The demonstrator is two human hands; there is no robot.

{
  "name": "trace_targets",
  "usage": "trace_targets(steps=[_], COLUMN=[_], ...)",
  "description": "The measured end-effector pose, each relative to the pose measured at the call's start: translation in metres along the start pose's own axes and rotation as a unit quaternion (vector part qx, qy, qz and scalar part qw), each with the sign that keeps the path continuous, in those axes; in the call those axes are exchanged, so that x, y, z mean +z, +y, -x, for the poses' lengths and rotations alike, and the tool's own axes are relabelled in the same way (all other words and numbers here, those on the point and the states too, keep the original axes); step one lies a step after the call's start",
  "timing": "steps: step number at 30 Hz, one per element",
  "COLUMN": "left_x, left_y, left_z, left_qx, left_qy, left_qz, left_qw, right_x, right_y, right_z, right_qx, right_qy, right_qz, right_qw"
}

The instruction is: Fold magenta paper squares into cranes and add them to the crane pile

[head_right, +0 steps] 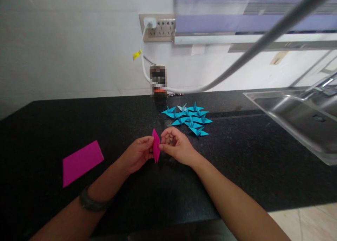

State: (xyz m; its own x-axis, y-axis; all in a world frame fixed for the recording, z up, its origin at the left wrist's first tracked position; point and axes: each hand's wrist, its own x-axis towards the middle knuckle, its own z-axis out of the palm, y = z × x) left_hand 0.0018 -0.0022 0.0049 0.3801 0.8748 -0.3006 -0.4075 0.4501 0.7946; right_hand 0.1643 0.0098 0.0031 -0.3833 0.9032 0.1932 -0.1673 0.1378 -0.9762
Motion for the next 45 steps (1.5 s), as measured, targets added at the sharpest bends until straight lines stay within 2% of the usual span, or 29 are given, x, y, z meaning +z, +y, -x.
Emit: trace_targets(steps=[9, 16, 19, 24, 33, 39, 45], left_x=[0.0, 0.001, 0.003, 0.007, 0.005, 0.004, 0.006], left_y=[-0.002, -0.002, 0.0, 0.003, 0.0, -0.003, -0.002], left_z=[0.0, -0.001, 0.0, 0.0, -0.001, -0.002, -0.001], left_qx=[0.011, 0.016, 0.028, 0.021, 0.015, 0.034, 0.04], left_qy=[0.0, 0.042, 0.075, 0.111, 0.102, 0.07, 0.058], left_qz=[-0.038, -0.056, -0.039, -0.019, -0.041, -0.065, -0.109], left_qw=[0.999, 0.997, 0.996, 0.993, 0.994, 0.995, 0.992], right_x=[0.003, 0.001, -0.001, -0.002, -0.006, -0.006, 0.0], right_y=[0.0, 0.005, 0.002, -0.005, -0.003, -0.004, -0.001], right_z=[-0.001, 0.003, 0.004, 0.002, 0.001, 0.0, 0.001], right_qx=[0.024, -0.005, -0.049, -0.175, -0.214, -0.171, -0.041], right_qy=[0.023, 0.023, -0.006, -0.062, -0.072, -0.036, 0.017], right_qz=[-0.01, 0.112, 0.172, 0.285, 0.348, 0.325, 0.29], right_qw=[0.999, 0.993, 0.984, 0.941, 0.91, 0.929, 0.956])
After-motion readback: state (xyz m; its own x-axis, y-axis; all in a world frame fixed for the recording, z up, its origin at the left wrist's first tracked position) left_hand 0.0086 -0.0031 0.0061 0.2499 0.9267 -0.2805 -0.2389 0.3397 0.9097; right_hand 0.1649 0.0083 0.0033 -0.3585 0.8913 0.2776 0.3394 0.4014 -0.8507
